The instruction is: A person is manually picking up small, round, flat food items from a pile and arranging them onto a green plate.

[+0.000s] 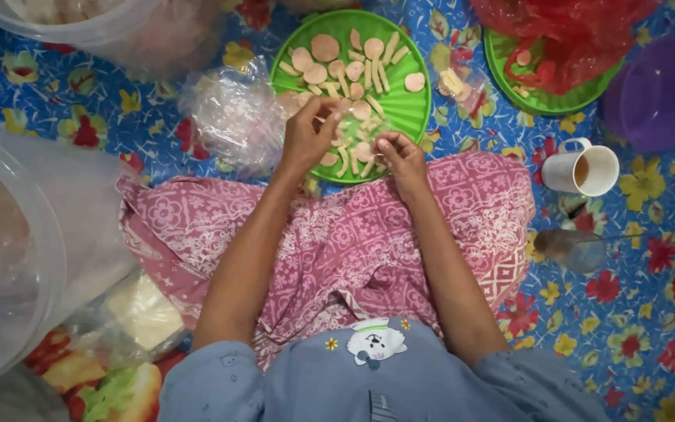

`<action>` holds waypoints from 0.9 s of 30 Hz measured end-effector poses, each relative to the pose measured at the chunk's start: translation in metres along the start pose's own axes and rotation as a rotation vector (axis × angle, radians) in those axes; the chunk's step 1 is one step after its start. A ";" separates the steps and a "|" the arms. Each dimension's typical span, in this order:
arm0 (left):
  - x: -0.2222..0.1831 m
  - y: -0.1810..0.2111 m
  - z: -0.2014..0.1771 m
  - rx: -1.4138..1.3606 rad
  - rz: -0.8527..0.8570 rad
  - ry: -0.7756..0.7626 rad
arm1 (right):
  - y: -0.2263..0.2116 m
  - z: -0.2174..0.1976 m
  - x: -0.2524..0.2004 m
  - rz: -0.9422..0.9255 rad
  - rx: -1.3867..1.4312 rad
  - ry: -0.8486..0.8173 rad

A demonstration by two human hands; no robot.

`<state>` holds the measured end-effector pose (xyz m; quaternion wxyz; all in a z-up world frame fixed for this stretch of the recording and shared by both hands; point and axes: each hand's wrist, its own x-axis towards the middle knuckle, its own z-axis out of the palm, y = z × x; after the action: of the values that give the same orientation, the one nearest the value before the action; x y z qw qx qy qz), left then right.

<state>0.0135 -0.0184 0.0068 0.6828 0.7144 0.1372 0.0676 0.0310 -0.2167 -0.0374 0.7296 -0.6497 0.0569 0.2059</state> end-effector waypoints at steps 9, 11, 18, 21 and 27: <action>0.007 -0.021 0.002 0.479 0.604 -0.012 | 0.001 0.002 -0.001 -0.075 -0.099 0.054; 0.003 -0.025 0.008 0.373 0.625 -0.129 | 0.011 0.000 0.000 -0.162 -0.198 0.022; -0.011 -0.005 0.005 0.442 0.548 -0.251 | 0.000 0.012 -0.011 -0.289 -0.391 -0.084; -0.013 -0.010 0.004 0.456 0.526 -0.279 | 0.001 0.012 -0.012 -0.299 -0.410 -0.094; -0.009 -0.025 0.007 0.515 0.504 -0.219 | 0.001 0.010 -0.013 -0.306 -0.376 -0.068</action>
<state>0.0045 -0.0264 -0.0180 0.4535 0.8770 -0.1041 0.1200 0.0169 -0.2094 -0.0326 0.6199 -0.7679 -0.1060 0.1218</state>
